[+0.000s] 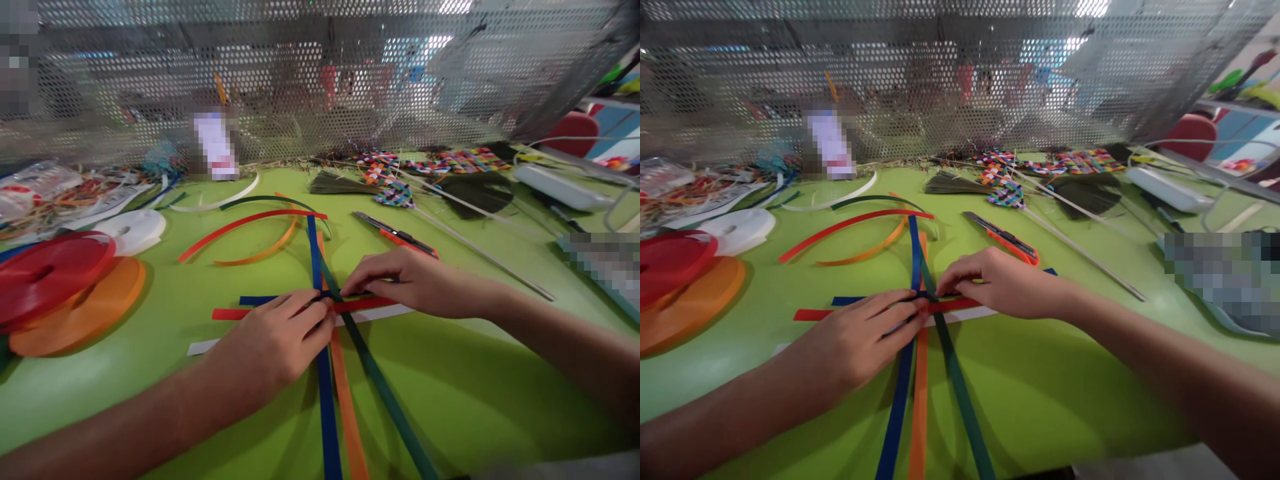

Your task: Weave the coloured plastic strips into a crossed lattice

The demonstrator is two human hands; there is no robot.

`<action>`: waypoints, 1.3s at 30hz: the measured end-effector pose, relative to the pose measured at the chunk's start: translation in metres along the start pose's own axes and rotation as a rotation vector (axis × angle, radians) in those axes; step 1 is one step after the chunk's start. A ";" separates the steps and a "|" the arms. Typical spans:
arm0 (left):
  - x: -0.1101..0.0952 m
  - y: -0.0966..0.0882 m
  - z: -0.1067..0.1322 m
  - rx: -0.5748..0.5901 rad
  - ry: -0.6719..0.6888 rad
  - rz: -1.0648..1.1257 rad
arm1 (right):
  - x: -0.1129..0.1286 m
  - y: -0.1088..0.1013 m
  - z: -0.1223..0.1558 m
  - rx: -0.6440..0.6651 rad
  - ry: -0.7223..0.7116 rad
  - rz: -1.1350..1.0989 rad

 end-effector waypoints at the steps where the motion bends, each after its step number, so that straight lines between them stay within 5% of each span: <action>1: 0.000 0.000 0.000 -0.012 0.004 -0.001 | -0.001 0.000 -0.001 -0.020 0.005 -0.013; 15: 0.001 0.003 0.001 -0.031 0.006 0.004 | 0.010 -0.001 0.003 0.018 -0.046 0.092; 23: 0.001 0.003 -0.001 -0.042 0.013 0.009 | 0.003 0.010 0.001 -0.097 -0.200 0.226; 32: 0.002 0.004 0.001 -0.017 0.011 0.028 | 0.003 0.010 0.002 -0.153 -0.183 0.323; 39: 0.002 0.002 -0.001 -0.033 -0.001 0.033 | 0.009 0.019 0.002 -0.066 -0.213 0.297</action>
Point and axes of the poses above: each hand's wrist, its own z-axis away from the middle knuckle, its own y-axis out of the palm, x = y × z, the point moved 2 cm from there along -z, towards the middle knuckle, and after that the axes turned 2 degrees about x, right-handed, at the moved point
